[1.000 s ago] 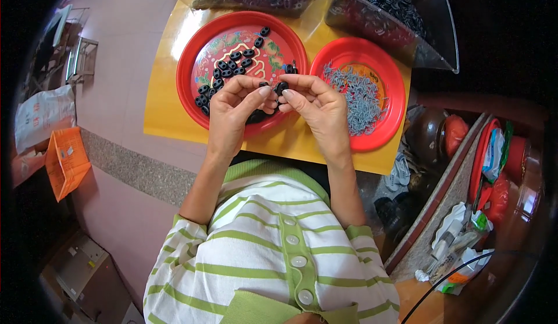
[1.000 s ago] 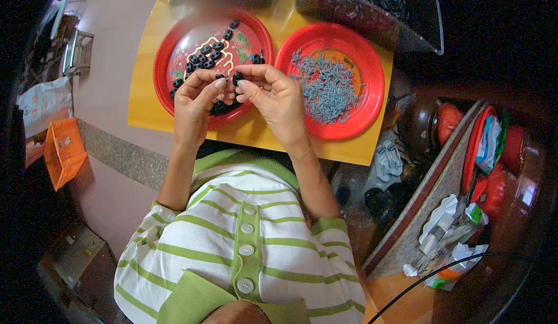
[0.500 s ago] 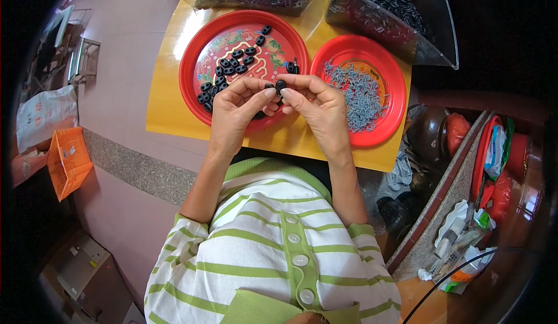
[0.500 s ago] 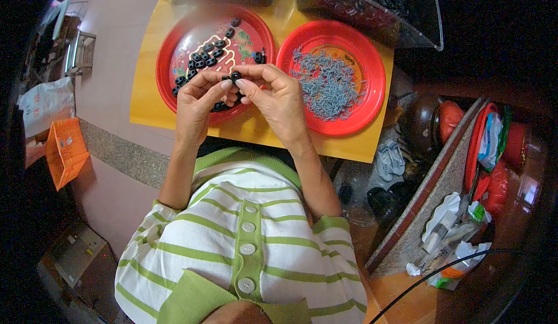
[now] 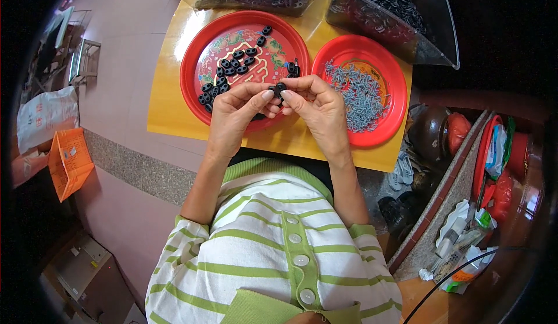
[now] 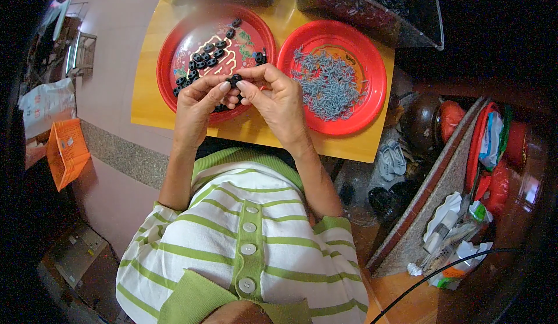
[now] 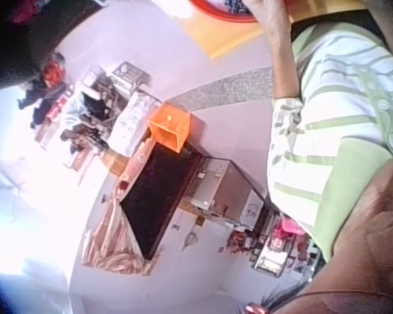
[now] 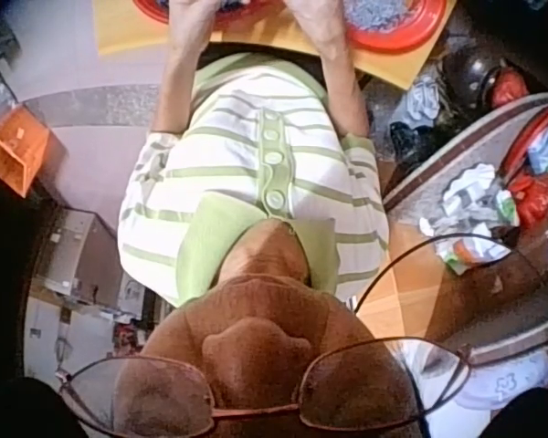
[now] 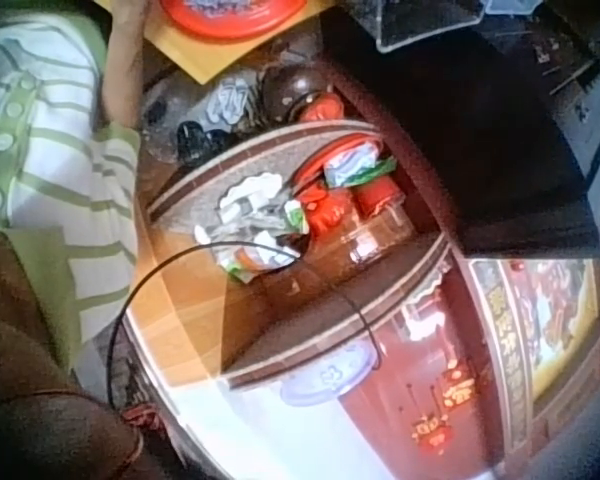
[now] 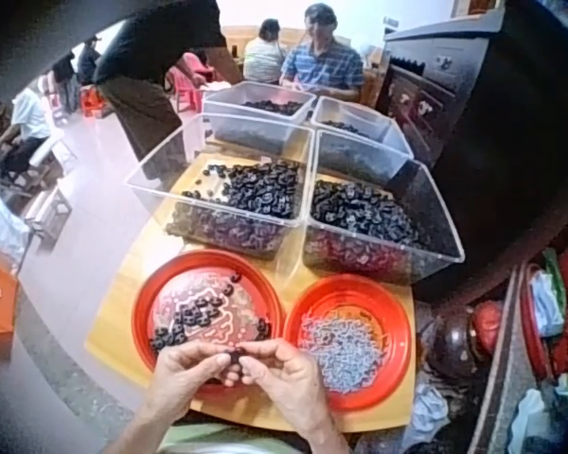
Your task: The person assembles plastic cord locks by picking plastic toggle components and metal springs from trays and fitting the pieces together by hand.
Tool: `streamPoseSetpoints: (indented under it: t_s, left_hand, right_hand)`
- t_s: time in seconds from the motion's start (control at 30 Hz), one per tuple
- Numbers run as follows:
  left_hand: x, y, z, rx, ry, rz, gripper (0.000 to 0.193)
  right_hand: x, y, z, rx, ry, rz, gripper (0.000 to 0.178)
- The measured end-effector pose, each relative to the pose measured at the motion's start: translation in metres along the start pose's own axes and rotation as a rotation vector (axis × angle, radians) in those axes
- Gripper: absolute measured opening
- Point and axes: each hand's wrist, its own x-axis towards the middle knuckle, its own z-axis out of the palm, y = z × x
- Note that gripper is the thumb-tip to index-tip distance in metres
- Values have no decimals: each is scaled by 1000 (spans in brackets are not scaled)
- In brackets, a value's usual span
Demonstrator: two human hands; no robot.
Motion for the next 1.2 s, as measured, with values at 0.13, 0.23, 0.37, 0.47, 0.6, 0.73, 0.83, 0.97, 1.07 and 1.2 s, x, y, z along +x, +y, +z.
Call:
streamPoseSetpoints:
  t_s: [0.13, 0.23, 0.37, 0.47, 0.6, 0.73, 0.83, 0.97, 1.07, 1.2]
  left_hand:
    - [0, -3, -1, 10, 9, 4, 18]
    - [1, -4, -3, 0, 13, -1, 18]
    - [1, -5, -3, -17, -1, -9, 19]
    - [1, -5, -2, -10, 4, -10, 19]
    - [2, -5, -1, -9, 20, -2, 18]
    - [2, -6, -1, -5, 15, 7, 18]
    - [3, -8, -3, 30, 5, 20, 18]
    - [4, -8, -3, 1, 2, -6, 17]
    - [6, -3, 1, -25, -31, 3, 16]
    - [5, -2, 2, -92, -42, 18, 15]
  right_hand:
    - [0, 3, 2, 18, 7, -13, 16]
    - [0, 6, 1, 31, 7, -6, 18]
    - [1, 9, -1, 20, 9, 0, 20]
    - [2, 7, 1, -6, 28, -10, 15]
    - [2, 6, 3, -35, 38, -22, 15]
    - [1, 10, 5, -71, 33, -79, 14]
    - [2, 15, 7, -86, 34, -105, 13]
    - [2, 17, 4, -34, 29, -35, 17]
    - [2, 17, 2, 76, 67, -9, 16]
    - [3, 8, 3, -40, 61, -45, 15]
